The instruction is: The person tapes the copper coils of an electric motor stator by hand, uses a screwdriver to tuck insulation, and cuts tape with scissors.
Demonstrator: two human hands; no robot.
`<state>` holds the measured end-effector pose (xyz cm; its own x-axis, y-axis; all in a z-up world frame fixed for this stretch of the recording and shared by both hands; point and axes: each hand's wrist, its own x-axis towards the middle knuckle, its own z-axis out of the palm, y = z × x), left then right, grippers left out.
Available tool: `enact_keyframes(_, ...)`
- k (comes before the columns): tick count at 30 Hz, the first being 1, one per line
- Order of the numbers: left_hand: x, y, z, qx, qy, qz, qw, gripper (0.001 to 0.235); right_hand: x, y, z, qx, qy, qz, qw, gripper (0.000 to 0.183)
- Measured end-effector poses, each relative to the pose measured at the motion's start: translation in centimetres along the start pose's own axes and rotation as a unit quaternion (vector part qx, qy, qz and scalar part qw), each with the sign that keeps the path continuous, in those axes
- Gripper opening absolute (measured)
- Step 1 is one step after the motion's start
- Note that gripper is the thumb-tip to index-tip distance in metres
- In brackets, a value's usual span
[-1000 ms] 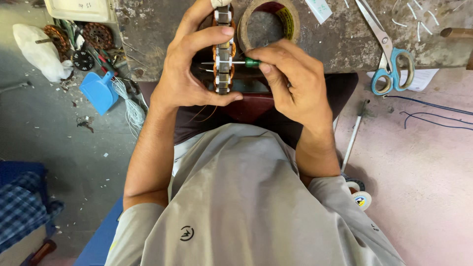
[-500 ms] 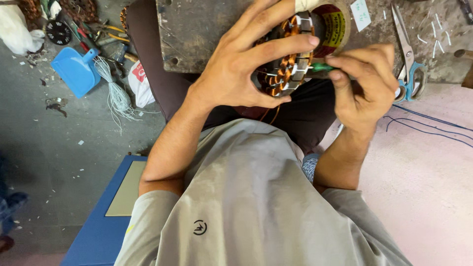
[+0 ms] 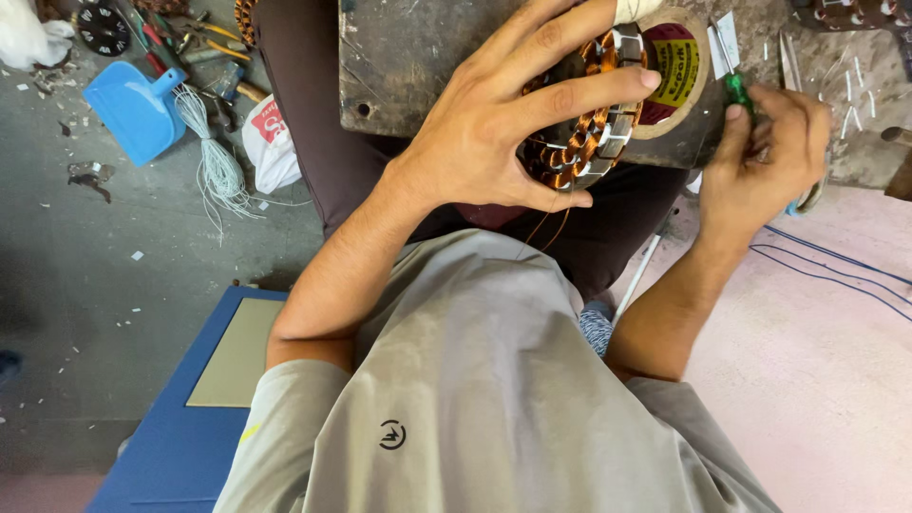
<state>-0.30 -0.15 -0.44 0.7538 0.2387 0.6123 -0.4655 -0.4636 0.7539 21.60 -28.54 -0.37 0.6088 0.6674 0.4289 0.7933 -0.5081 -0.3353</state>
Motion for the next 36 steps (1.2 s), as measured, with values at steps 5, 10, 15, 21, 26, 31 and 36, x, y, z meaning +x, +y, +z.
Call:
enact_keyframes(5,0.2,-0.1,-0.4,-0.007,0.001,0.010,1.000,0.096,1.7,-5.4,-1.8,0.073,0.050,-0.095,0.992,0.012)
enact_keyframes(10,-0.6,-0.5,-1.1,-0.058,-0.009,-0.032,0.998,0.092,2.2,-14.0,-6.8,0.560,-0.036,-0.085,0.823,0.017)
enact_keyframes(15,-2.8,-0.9,-0.3,-0.249,0.057,-0.146,0.956,0.108,3.5,-20.1,-8.9,0.789,-0.160,-0.091,0.586,0.019)
enact_keyframes(21,-3.4,-1.5,-1.0,-0.184,0.061,-0.137,0.971,0.119,3.7,-18.6,-8.6,0.826,-0.138,-0.081,0.540,0.023)
enact_keyframes(26,-2.5,-1.0,-1.2,-0.153,0.035,-0.112,0.981,0.109,4.4,-17.2,-3.9,0.342,0.002,-0.116,0.932,0.016)
enact_keyframes(31,-2.2,-0.6,-1.1,-0.168,0.033,-0.115,0.979,0.107,4.6,-17.5,-0.1,0.271,0.013,-0.112,0.956,0.020)
enact_keyframes(36,-1.8,-0.3,-1.2,-0.171,0.038,-0.120,0.977,0.106,4.6,-17.5,0.7,0.263,0.022,-0.122,0.957,0.020)
